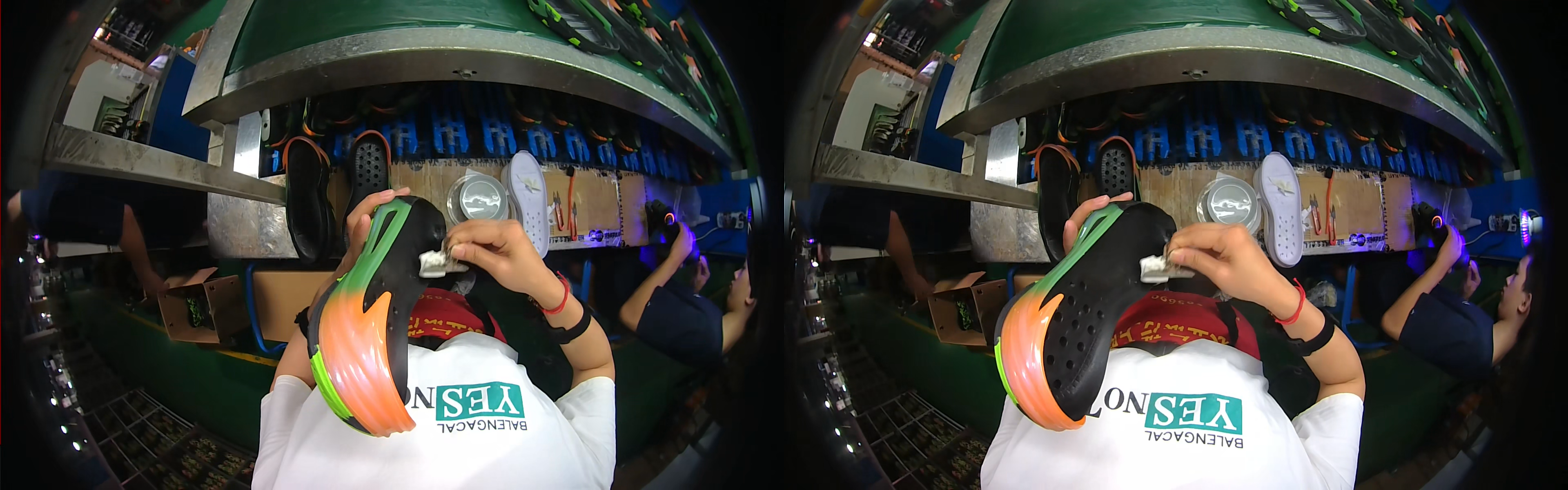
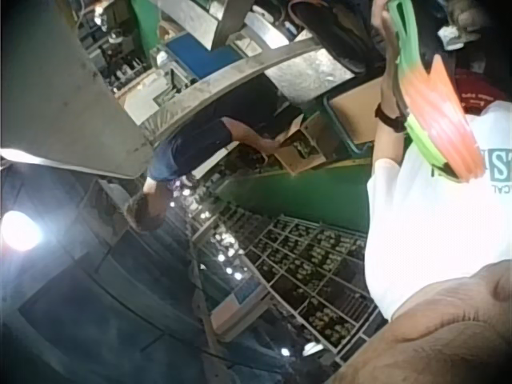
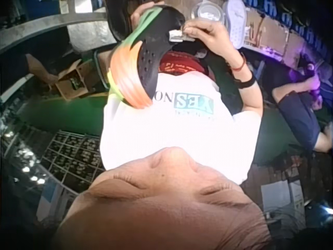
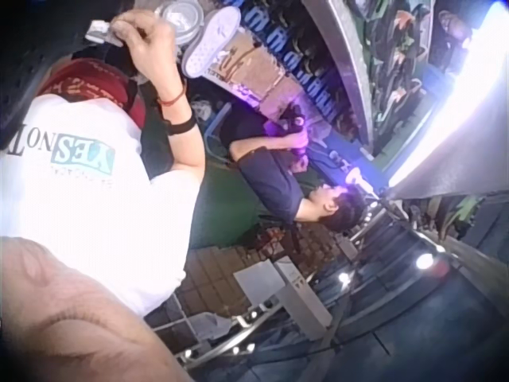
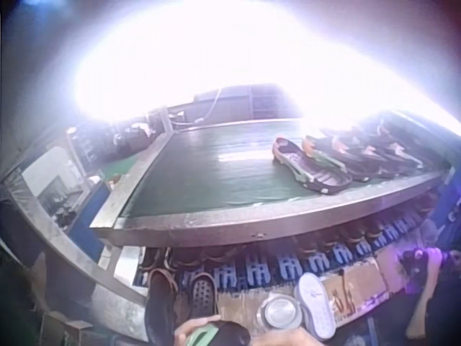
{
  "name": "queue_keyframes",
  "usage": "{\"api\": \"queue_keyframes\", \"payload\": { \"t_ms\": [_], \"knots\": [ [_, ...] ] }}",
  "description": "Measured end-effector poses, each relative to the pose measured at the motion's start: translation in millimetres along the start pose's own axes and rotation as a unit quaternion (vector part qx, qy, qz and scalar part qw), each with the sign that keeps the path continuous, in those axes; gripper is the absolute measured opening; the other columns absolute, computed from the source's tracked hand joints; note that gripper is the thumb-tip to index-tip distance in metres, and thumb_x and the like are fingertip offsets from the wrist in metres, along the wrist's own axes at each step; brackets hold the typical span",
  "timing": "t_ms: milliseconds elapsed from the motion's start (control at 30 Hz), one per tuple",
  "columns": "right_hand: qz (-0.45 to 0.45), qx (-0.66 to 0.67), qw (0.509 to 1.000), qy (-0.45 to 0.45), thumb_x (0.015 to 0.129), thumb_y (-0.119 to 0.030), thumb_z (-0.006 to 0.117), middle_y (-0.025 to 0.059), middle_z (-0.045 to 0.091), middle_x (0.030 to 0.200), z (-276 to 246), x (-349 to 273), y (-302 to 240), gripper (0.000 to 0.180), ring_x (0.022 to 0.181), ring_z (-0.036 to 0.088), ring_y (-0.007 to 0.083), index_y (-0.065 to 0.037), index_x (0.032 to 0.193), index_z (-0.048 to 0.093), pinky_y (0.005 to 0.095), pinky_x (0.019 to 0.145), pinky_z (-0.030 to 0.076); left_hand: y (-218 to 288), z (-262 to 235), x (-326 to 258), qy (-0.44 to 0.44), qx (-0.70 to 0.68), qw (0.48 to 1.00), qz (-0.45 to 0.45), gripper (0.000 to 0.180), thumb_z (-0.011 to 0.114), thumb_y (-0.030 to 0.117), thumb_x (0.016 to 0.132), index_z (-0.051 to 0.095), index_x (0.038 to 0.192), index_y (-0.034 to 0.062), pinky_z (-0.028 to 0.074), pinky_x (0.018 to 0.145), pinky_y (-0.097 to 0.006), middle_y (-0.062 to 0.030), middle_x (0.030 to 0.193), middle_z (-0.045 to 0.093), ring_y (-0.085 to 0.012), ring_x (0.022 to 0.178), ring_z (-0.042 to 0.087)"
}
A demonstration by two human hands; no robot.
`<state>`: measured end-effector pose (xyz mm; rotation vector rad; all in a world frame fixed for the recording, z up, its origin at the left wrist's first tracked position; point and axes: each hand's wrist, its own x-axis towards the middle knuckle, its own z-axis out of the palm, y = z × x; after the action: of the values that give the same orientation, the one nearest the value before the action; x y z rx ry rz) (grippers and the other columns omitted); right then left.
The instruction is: Applying glue or adhesive to the underside of shoe soles using a small brush.
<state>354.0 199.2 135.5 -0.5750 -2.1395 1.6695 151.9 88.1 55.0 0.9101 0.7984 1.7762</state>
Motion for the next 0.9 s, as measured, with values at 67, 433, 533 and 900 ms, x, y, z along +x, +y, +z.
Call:
{"api": "queue_keyframes", "payload": {
  "t_ms": [67,433,533,900],
  "knots": [
    [0.009,-0.004,1.000,0.024,0.085,-0.008,0.065,0.0113,0.067,0.086,-3,0,-1,0.012,0.074,0.065,0.0238,0.003,0.088,0.067,0.0291,0.065,0.049,-4,-1,-1,-0.007,-0.005,1.000,0.024,0.059,0.021,0.051,0.099,0.042,0.130,0.0053,0.046,0.096,-0.044,-0.0290,0.133,0.043,-0.0340,0.112,0.055],
    [-0.116,-0.311,0.940,0.081,0.077,-0.005,0.069,0.0118,0.065,0.089,-7,-1,0,0.010,0.078,0.064,0.0306,-0.003,0.087,0.066,0.0378,0.066,0.052,17,17,-5,0.028,-0.100,0.993,-0.050,0.059,0.022,0.052,0.100,0.043,0.130,0.0061,0.046,0.097,-0.044,-0.0267,0.134,0.045,-0.0341,0.113,0.056],
    [-0.146,-0.319,0.931,0.102,0.076,-0.005,0.070,0.0116,0.065,0.090,-10,0,4,0.012,0.078,0.063,0.0303,-0.003,0.088,0.066,0.0377,0.065,0.051,18,15,-6,0.036,-0.137,0.987,-0.069,0.060,0.022,0.053,0.099,0.043,0.130,0.0063,0.046,0.098,-0.045,-0.0271,0.135,0.045,-0.0343,0.114,0.055],
    [-0.176,-0.318,0.923,0.126,0.075,-0.001,0.070,0.0101,0.063,0.091,-16,6,1,0.015,0.075,0.060,0.0279,-0.002,0.088,0.064,0.0353,0.064,0.049,37,24,0,0.030,-0.272,0.954,-0.124,0.053,0.026,0.049,0.100,0.044,0.129,0.0073,0.048,0.095,-0.041,-0.0203,0.130,0.052,-0.0272,0.110,0.058]
  ]
}}
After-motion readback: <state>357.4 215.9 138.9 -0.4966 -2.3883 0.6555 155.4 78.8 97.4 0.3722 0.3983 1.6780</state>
